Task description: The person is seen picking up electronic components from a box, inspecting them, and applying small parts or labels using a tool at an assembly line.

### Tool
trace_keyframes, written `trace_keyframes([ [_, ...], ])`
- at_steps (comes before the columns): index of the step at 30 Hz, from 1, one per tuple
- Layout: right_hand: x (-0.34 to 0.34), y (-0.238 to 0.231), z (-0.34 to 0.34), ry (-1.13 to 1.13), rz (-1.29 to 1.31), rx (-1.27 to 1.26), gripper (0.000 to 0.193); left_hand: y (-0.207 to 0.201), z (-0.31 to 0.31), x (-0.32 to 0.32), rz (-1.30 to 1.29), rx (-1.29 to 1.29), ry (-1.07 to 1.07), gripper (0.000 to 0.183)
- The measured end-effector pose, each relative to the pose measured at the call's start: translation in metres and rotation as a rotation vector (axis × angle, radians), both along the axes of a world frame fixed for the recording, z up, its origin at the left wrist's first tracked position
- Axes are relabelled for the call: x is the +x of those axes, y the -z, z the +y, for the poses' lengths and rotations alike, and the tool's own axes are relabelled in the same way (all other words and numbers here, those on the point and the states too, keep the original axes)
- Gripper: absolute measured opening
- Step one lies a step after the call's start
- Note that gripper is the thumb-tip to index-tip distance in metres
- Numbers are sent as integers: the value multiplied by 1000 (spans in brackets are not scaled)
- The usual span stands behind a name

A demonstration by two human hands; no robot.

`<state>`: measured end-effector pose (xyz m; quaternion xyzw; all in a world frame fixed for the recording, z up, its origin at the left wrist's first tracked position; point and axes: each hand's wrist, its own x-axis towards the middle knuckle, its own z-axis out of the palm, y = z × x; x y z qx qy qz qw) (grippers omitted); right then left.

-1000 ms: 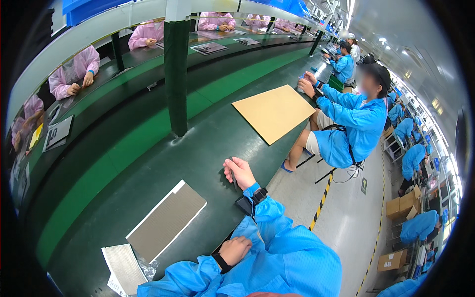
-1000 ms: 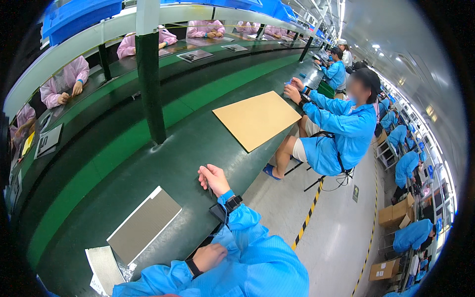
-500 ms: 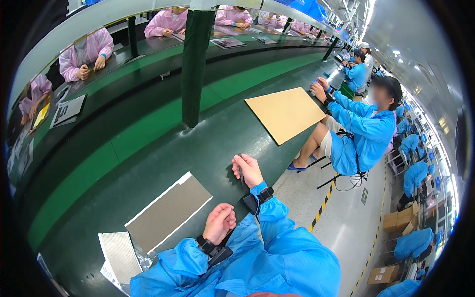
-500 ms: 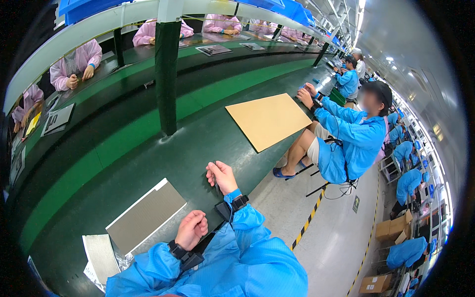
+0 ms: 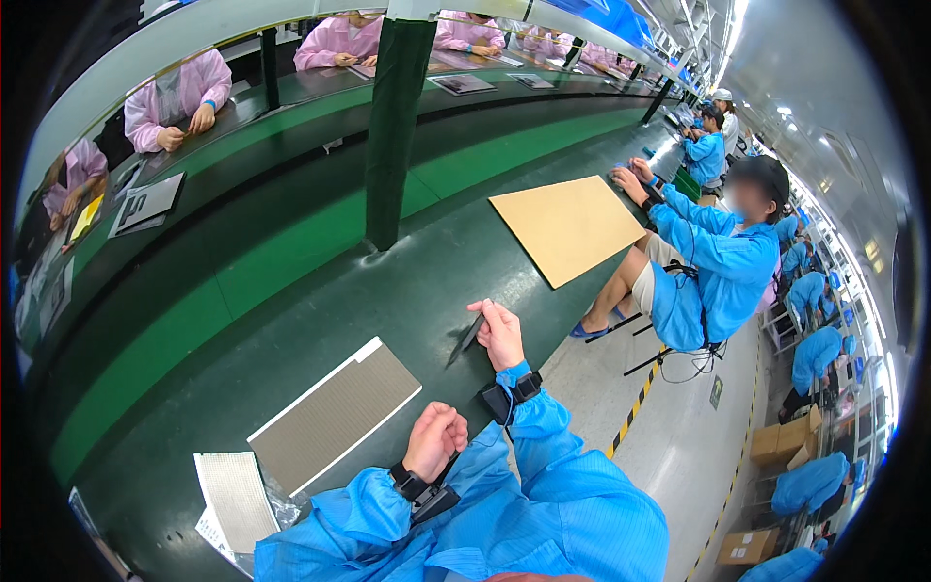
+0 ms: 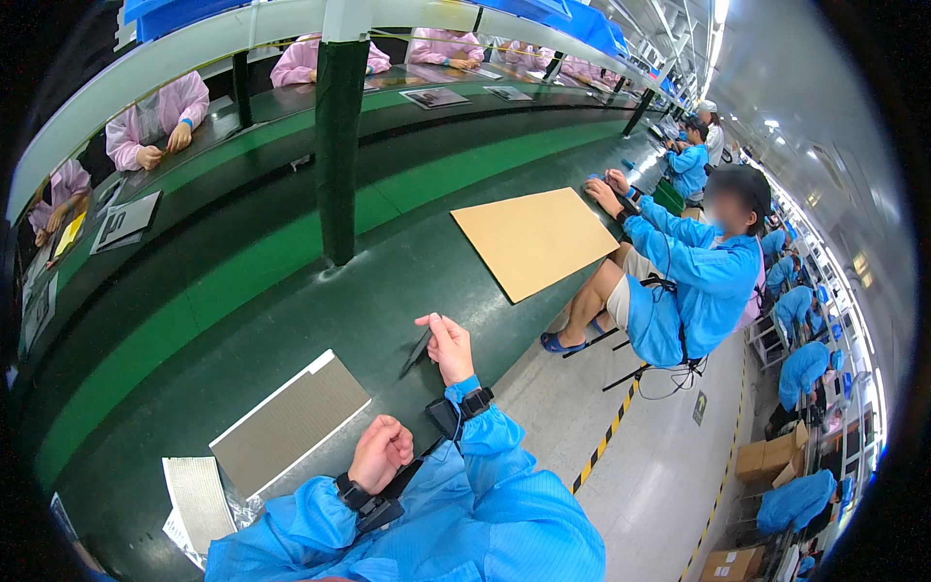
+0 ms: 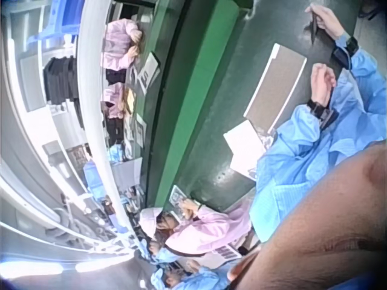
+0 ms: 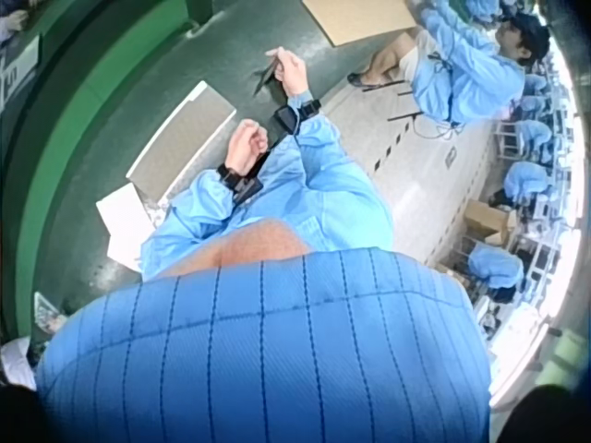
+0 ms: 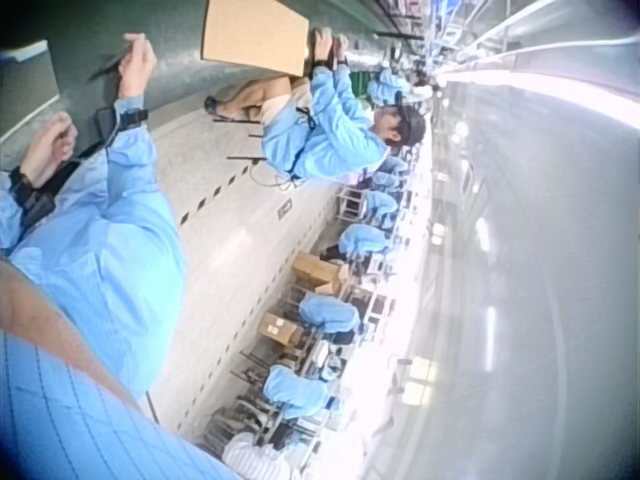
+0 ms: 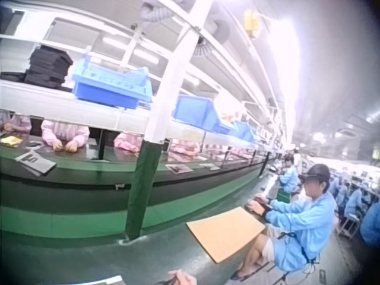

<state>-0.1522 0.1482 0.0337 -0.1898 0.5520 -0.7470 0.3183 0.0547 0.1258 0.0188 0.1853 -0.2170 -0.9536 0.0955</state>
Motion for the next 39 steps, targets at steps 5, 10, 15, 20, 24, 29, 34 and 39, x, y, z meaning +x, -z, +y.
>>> trace_keyframes([
  [5,0,6,-5,73,67,35,13,2,1,0,-4,-20,17,6],
  [10,-1,9,-5,33,95,52,10,7,1,1,6,-28,36,7],
  [15,0,6,-5,47,83,47,11,2,2,1,-14,-42,41,8],
  [20,-2,8,-5,65,53,45,12,3,1,1,-10,-55,52,9],
  [24,1,6,-7,45,156,83,13,3,1,1,-3,-56,46,8],
  [29,1,3,-5,49,121,55,13,3,0,0,-6,-56,52,7],
  [34,0,-13,-17,141,40,127,19,7,2,-3,2,-54,40,7],
  [39,7,-61,-71,-30,289,123,22,11,1,1,38,-24,27,7],
])
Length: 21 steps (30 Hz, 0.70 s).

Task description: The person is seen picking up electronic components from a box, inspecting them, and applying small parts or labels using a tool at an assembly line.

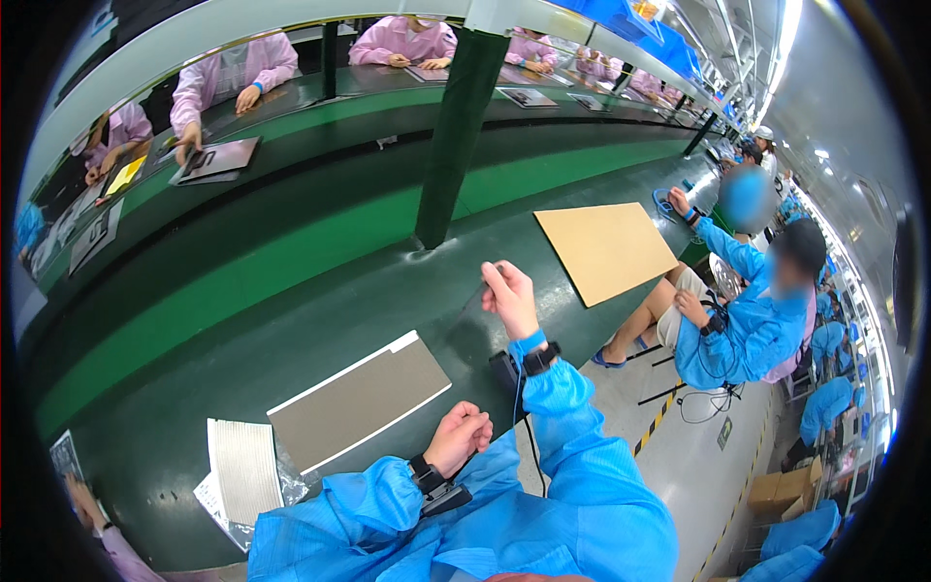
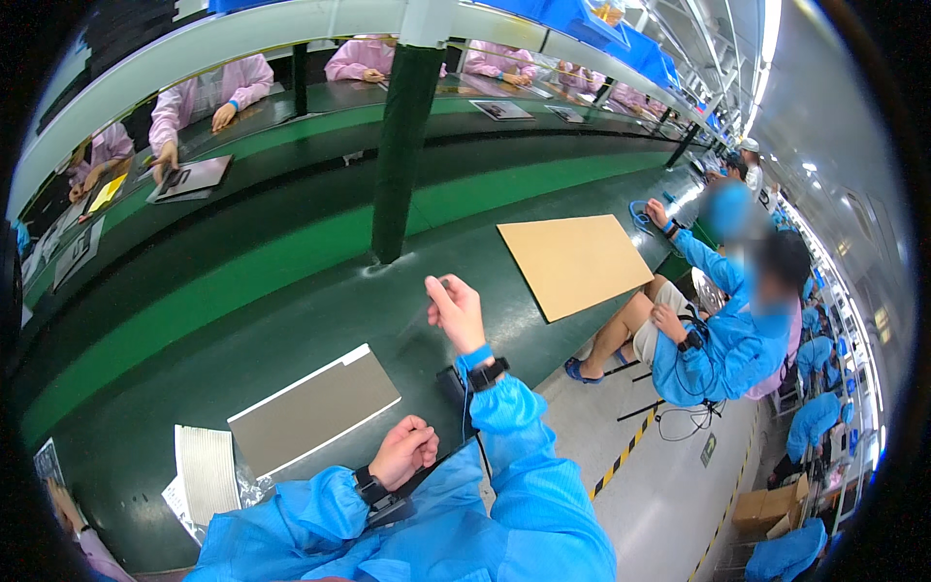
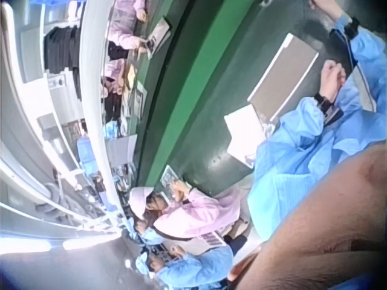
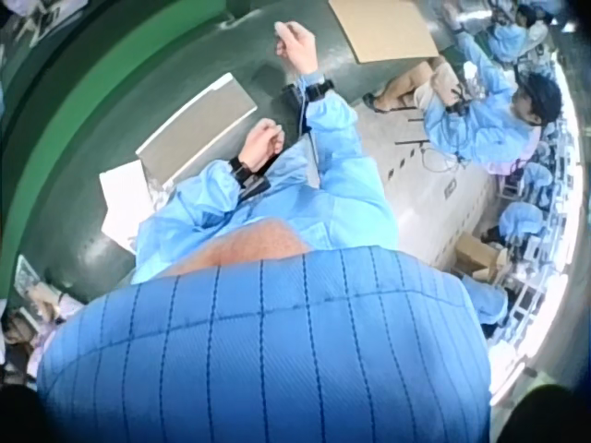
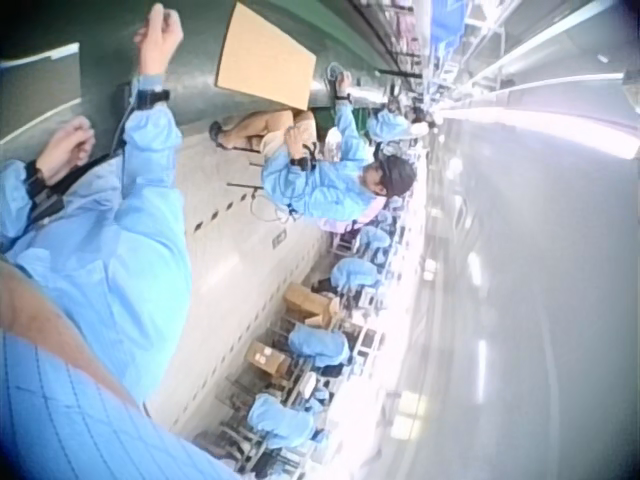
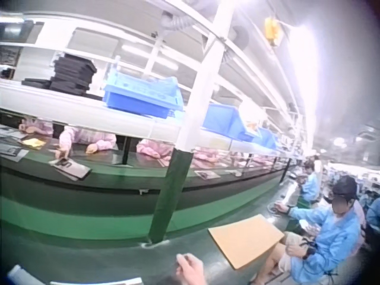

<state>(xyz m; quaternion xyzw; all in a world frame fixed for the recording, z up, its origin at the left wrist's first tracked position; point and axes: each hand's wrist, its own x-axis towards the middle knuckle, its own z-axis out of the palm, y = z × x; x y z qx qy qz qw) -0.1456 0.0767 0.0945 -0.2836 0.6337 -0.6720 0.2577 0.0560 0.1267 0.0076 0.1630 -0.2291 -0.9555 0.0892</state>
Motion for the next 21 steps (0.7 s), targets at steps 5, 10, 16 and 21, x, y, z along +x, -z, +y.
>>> trace_keyframes([
  [5,-21,42,-46,-13,-121,-105,22,1,2,-3,-22,-40,15,7],
  [10,-32,72,-43,-162,-418,-179,15,7,5,-4,12,-76,20,9],
  [16,-31,75,-44,-163,-411,-184,18,4,2,-3,-6,-67,27,8],
  [21,-31,80,-44,-163,-329,-179,18,6,2,-3,-21,-64,34,8],
])
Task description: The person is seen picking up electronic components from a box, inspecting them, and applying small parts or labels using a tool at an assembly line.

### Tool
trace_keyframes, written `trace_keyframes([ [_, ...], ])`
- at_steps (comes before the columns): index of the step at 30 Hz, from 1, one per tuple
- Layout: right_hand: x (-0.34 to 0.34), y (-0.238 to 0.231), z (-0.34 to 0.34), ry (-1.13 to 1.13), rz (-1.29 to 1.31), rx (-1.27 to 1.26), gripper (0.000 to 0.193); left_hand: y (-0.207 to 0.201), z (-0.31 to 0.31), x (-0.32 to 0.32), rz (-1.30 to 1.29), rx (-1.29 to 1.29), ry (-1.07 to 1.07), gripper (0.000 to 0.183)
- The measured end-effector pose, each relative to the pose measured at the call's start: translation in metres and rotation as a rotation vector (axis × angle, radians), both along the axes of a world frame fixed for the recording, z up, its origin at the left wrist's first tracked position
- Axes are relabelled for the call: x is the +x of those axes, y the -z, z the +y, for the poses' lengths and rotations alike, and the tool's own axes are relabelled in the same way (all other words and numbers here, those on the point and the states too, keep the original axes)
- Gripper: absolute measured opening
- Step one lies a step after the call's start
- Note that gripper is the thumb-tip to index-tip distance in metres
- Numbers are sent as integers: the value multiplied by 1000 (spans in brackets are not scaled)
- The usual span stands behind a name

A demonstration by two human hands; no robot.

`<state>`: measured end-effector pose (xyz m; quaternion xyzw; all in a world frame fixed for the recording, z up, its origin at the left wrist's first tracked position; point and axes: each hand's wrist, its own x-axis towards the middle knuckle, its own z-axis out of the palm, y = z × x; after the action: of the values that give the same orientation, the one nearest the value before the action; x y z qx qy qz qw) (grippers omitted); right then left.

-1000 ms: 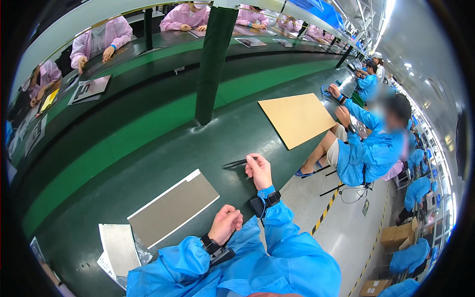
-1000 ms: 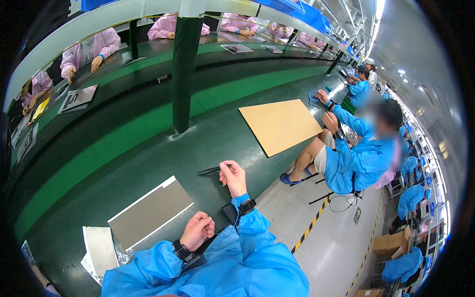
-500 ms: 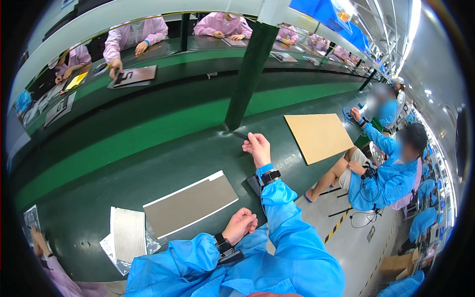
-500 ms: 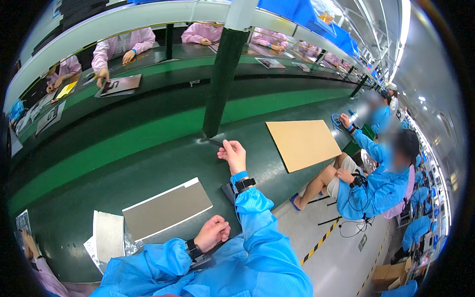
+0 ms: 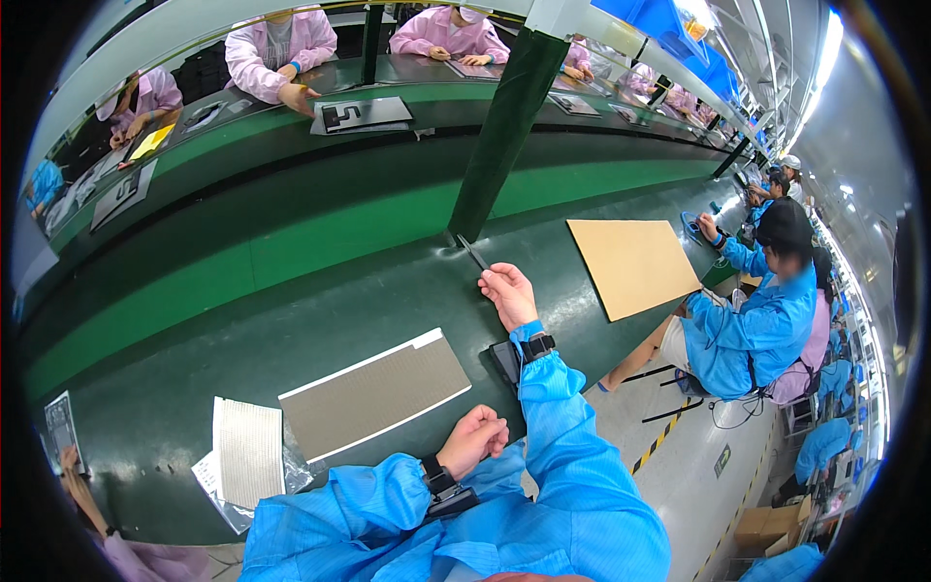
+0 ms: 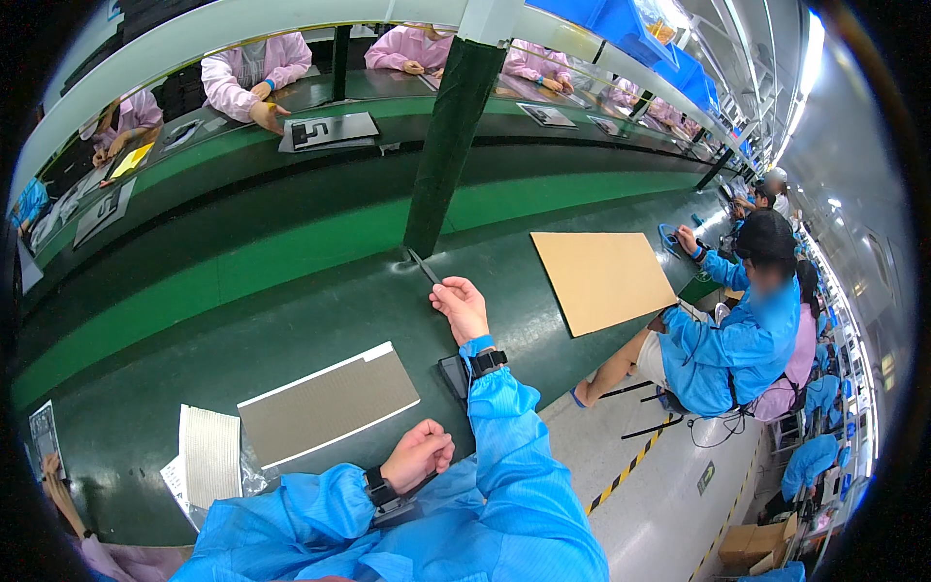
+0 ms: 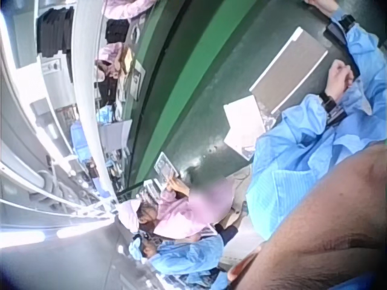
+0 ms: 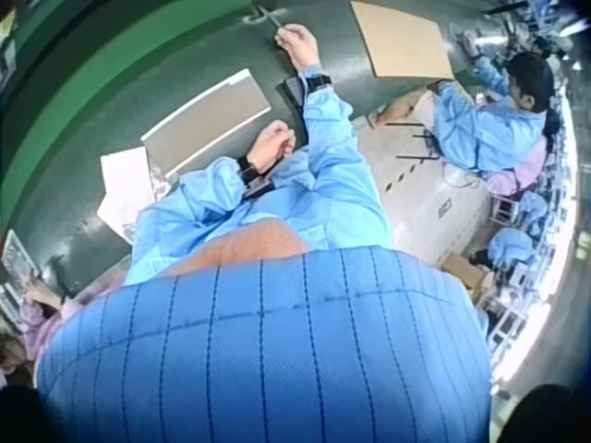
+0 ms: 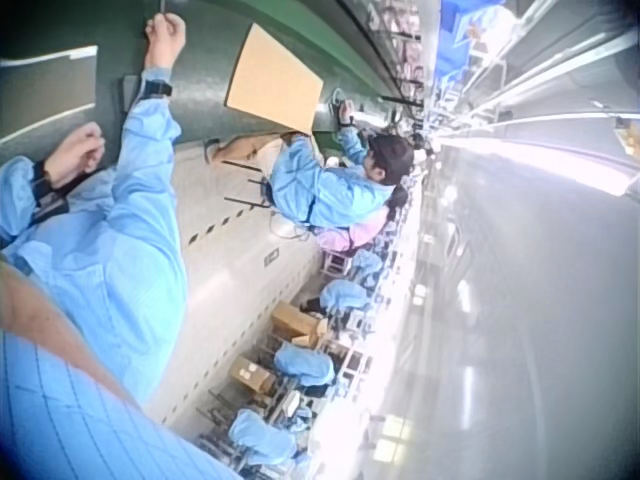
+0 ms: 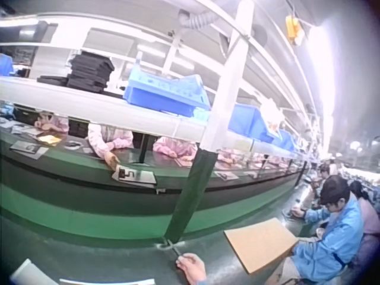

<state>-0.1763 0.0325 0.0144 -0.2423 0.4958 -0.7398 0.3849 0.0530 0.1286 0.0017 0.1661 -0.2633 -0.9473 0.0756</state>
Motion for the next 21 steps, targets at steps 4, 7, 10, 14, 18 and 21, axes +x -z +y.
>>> trace_keyframes([
  [4,0,-4,2,21,-50,-3,17,-1,0,1,15,13,-6,8],
  [7,2,-8,5,0,-41,-2,17,-2,0,2,12,13,0,9],
  [10,3,-7,3,16,-2,5,19,0,1,2,17,18,-3,10],
  [14,9,-13,4,41,-74,-27,22,-1,0,3,18,11,-4,10],
  [18,9,-16,6,27,-38,19,23,-2,1,2,20,10,-3,10],
  [21,6,-14,5,-17,-13,49,23,-1,1,1,19,9,2,10],
])
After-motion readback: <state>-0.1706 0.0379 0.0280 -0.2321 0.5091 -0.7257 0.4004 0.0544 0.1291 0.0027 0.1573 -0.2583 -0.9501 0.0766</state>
